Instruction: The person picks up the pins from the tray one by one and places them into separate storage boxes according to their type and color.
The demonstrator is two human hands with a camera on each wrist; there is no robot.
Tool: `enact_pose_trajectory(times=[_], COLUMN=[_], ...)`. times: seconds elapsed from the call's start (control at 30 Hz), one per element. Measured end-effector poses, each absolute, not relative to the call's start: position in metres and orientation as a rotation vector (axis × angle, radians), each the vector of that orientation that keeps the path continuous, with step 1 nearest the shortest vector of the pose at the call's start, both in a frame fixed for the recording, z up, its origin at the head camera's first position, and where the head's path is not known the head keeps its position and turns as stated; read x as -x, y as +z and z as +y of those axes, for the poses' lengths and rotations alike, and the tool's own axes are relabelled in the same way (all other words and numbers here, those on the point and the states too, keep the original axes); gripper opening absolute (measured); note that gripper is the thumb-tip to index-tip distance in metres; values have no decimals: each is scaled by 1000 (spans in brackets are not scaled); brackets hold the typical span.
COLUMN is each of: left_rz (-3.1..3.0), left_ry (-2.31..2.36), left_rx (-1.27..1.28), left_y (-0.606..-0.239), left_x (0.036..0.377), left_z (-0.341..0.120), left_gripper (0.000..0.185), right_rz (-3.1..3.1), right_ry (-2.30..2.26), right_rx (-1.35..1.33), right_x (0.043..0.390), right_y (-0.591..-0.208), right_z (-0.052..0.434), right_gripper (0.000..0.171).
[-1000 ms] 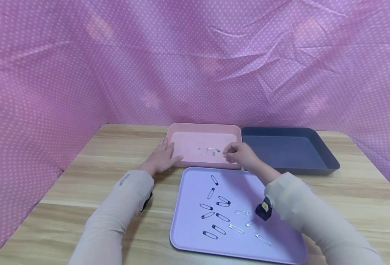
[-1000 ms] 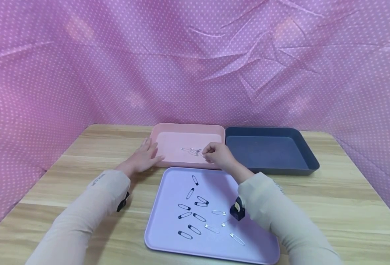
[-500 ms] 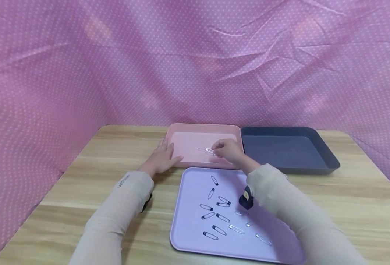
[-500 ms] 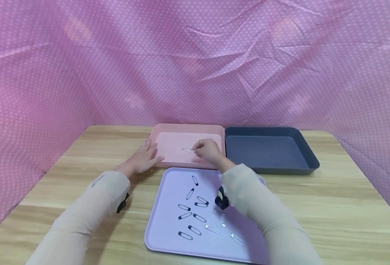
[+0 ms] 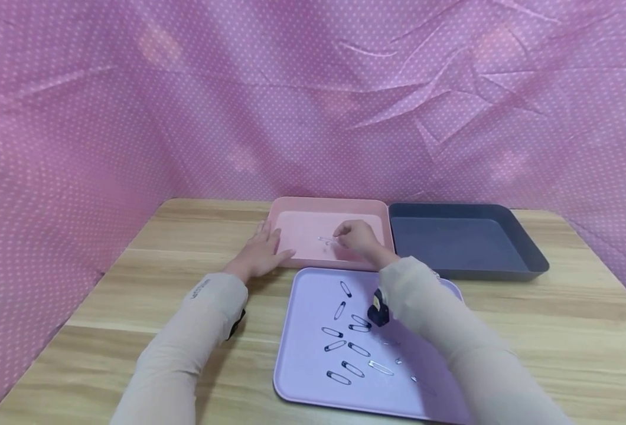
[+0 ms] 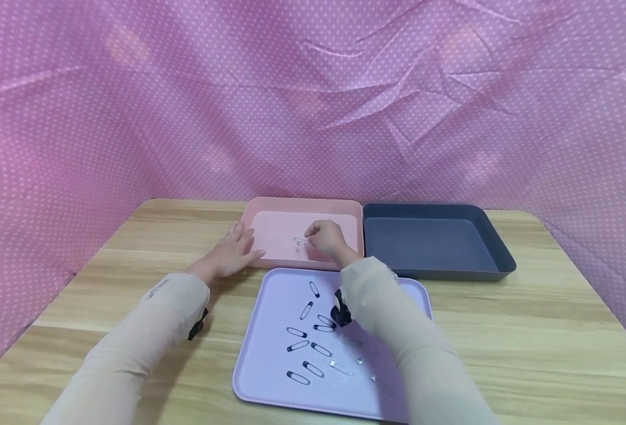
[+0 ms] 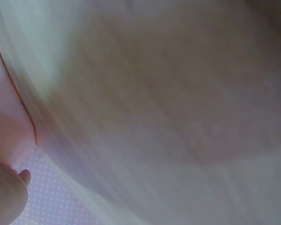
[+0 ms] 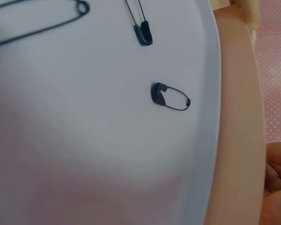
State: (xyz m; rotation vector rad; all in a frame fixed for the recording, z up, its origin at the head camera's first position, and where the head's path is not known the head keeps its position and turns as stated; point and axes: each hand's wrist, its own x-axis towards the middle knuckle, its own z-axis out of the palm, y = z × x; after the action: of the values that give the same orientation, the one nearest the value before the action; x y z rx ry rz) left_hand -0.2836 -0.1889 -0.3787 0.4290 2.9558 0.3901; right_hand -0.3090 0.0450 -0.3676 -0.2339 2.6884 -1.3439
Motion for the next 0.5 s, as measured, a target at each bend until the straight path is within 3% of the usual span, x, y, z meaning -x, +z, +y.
enact_pose_trajectory(times=[0.5], left_rz=[2947], left_ry=[377], left_rx=[-460], left_y=[-376], left_x=[283], left_z=[-191], left_gripper=[79], right_rz=[2768], right_ry=[-1223], right_rx=[252], right_x=[322], right_y=[-377], right_z=[28], right_gripper=[18])
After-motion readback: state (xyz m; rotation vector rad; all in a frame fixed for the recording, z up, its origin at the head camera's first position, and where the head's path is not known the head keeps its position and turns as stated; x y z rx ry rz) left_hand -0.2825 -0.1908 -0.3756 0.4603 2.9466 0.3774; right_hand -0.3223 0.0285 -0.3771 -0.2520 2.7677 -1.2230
